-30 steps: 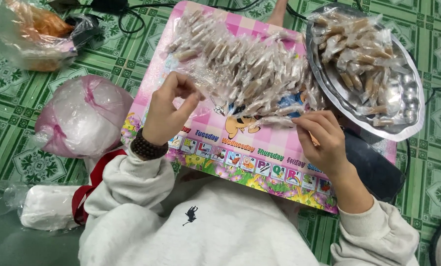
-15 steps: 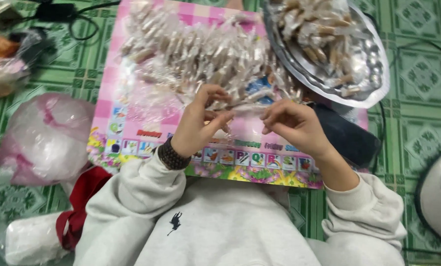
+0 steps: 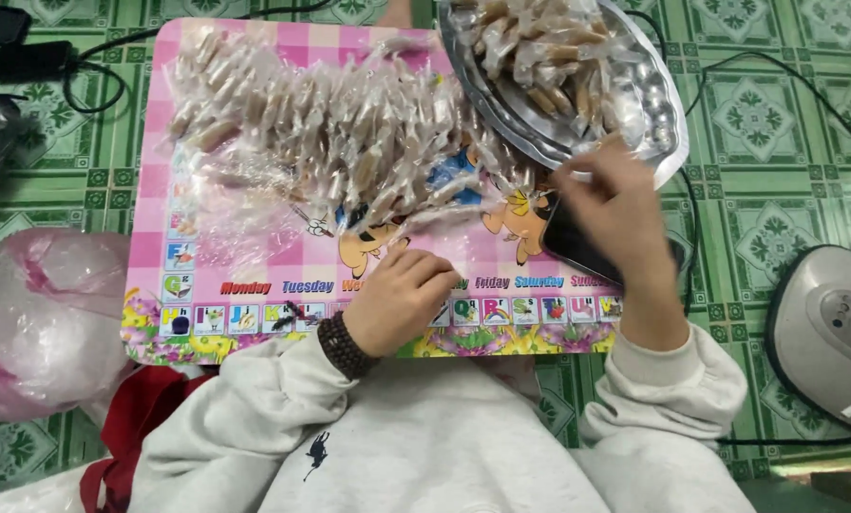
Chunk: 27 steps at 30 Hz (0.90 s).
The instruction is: Wrapping small cylindrical food items in clear plastic film and arranging them on a board.
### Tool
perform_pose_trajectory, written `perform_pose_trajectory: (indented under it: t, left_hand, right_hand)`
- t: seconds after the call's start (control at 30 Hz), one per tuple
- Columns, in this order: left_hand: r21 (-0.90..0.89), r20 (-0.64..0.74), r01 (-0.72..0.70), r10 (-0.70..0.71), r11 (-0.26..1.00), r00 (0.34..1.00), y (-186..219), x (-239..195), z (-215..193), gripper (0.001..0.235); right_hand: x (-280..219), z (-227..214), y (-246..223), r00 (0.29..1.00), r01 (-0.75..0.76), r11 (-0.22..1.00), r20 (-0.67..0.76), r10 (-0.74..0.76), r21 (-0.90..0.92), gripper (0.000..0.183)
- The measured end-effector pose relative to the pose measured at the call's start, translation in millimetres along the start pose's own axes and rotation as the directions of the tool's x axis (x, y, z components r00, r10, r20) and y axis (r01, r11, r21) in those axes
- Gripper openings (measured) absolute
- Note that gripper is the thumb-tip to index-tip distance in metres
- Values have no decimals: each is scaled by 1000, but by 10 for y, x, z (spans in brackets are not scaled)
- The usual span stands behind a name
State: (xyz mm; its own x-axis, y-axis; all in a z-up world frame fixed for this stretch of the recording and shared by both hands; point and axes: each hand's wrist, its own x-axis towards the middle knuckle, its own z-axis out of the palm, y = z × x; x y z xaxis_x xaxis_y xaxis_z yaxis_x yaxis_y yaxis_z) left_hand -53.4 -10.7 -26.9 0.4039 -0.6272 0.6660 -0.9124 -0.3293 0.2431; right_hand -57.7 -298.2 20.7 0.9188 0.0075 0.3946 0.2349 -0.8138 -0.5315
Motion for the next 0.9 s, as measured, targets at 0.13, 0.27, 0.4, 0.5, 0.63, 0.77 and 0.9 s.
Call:
perform_pose_trajectory:
  t: [0.13,0.27,0.4,0.5,0.63,0.77,0.9]
  left_hand:
    - [4,20,-18,18,1000,1000,0,-7,-8,7]
    - [-54,48,24,-21,998,999,15,4,-36,17]
    - [-110,80,54,-45,992,996,11,10,-83,14]
    - [-132,81,85,-75,988,994,22,3,-112,19]
    - [-404,113,220,-190,888,975,70,123,-300,20]
    - [-724,233,399,-345,563,909,37,400,-507,26]
    - [-720,281,457,-383,522,880,-180,621,-412,36]
  right_hand:
    - [-48,-124,213,983,-149,880,-167,81,-452,25]
    - [-83,-79,401,980,-173,784,-183,77,-596,24]
    - [-64,-44,327,987,-134,798,-151,55,-587,4]
    - [-5,-91,96,971,-70,958,-240,1,-277,2]
    - [-15,-58,172,945,-61,998,-322,64,19,6]
    - [72,18,-90,953,-37,877,-246,175,479,7]
    - [205,153,-643,993,-68,695,-22,119,715,10]
